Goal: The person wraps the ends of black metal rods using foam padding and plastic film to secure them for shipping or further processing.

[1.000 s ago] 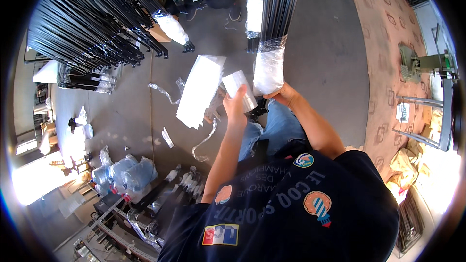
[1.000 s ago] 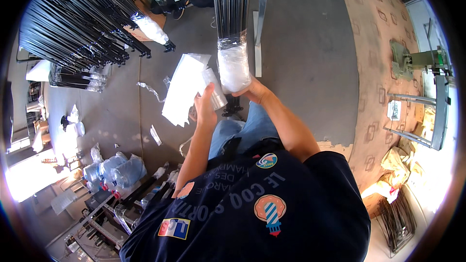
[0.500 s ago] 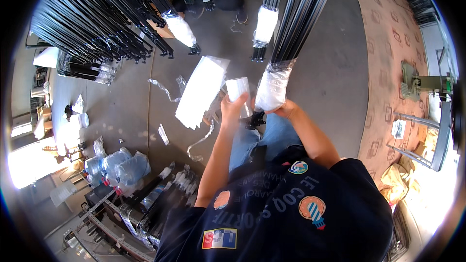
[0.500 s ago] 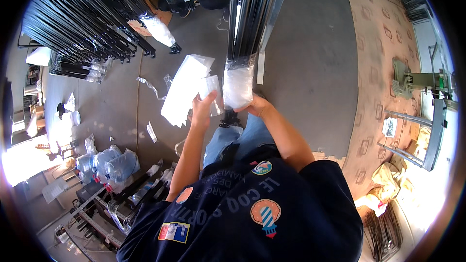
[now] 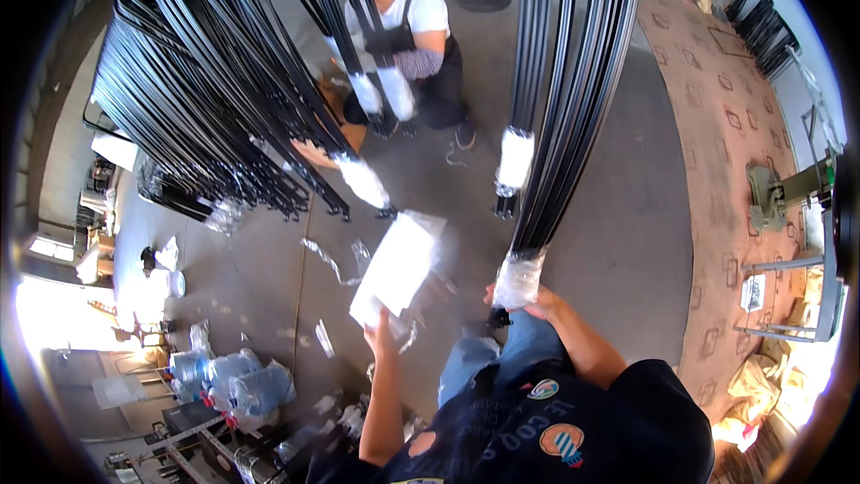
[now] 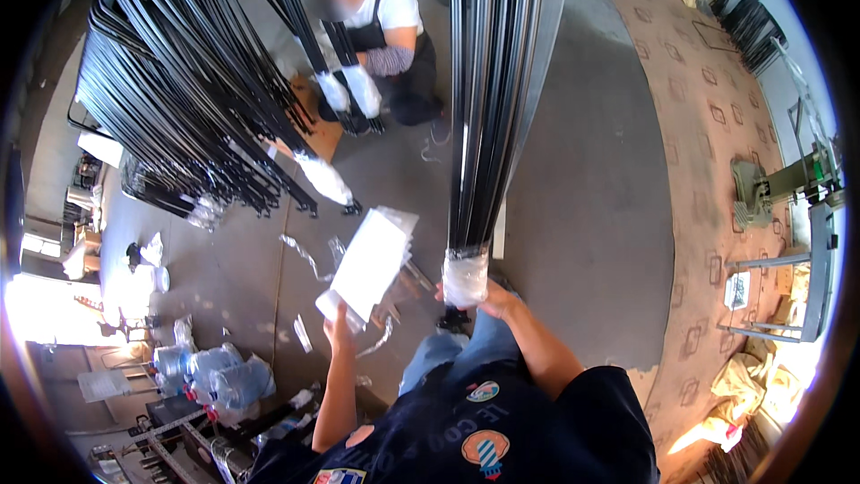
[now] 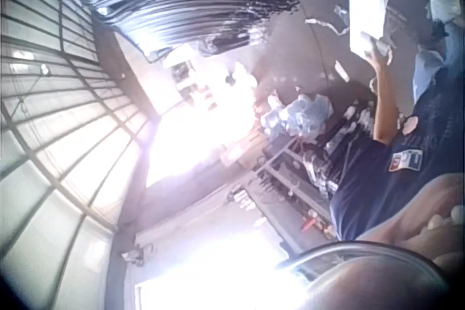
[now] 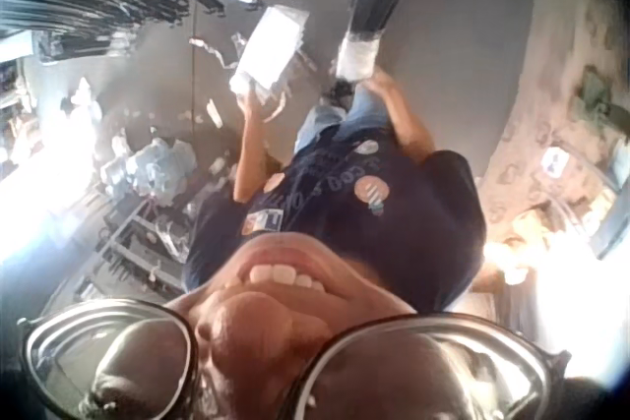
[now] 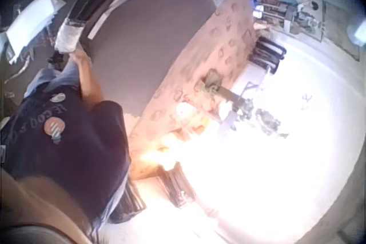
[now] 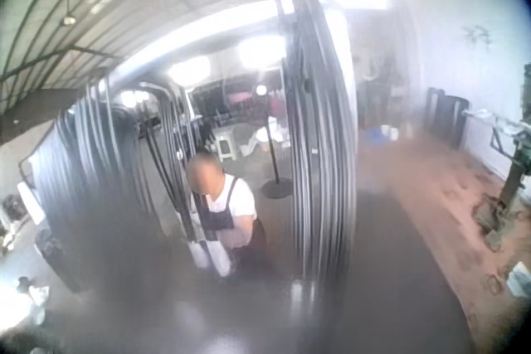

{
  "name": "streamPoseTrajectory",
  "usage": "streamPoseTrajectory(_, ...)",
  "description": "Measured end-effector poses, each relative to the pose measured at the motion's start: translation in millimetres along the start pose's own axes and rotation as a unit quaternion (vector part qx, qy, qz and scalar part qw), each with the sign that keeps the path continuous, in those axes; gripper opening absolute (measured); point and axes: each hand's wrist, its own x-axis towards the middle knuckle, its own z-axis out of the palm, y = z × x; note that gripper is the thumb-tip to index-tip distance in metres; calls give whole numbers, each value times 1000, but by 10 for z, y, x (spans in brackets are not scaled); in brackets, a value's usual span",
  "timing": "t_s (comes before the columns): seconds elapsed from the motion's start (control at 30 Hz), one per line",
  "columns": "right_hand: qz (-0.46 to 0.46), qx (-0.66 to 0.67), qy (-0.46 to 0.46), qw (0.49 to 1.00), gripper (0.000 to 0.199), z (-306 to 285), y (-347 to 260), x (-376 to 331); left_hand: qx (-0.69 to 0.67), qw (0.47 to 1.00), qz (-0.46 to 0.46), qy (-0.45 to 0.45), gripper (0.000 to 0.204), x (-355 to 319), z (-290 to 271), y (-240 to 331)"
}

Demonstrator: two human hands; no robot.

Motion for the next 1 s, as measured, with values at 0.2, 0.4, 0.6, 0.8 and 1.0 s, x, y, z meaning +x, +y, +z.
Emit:
streamPoseTrajectory(0.2,14,-23,59,998,59,15,-177,-8,92,988,-41,-114,41,-402,267,159)
streamPoseTrajectory(0.4,-34,-99,48,993,80,-107,-434,-172,172,953,-48,-246,55,-738,971,638)
streamPoseTrajectory(0.6,-26,-225,157,961,59,-58,-822,-143,199,928,-14,-314,59,-1083,1579,1053)
streamPoseTrajectory(0.8,-4,-303,173,937,49,-191,-999,-81,155,935,-7,-320,61,-1252,1827,1108)
streamPoseTrajectory(1.0,-66,-267,147,950,38,-312,-1052,-71,125,943,-18,-307,56,-1351,1978,1070)
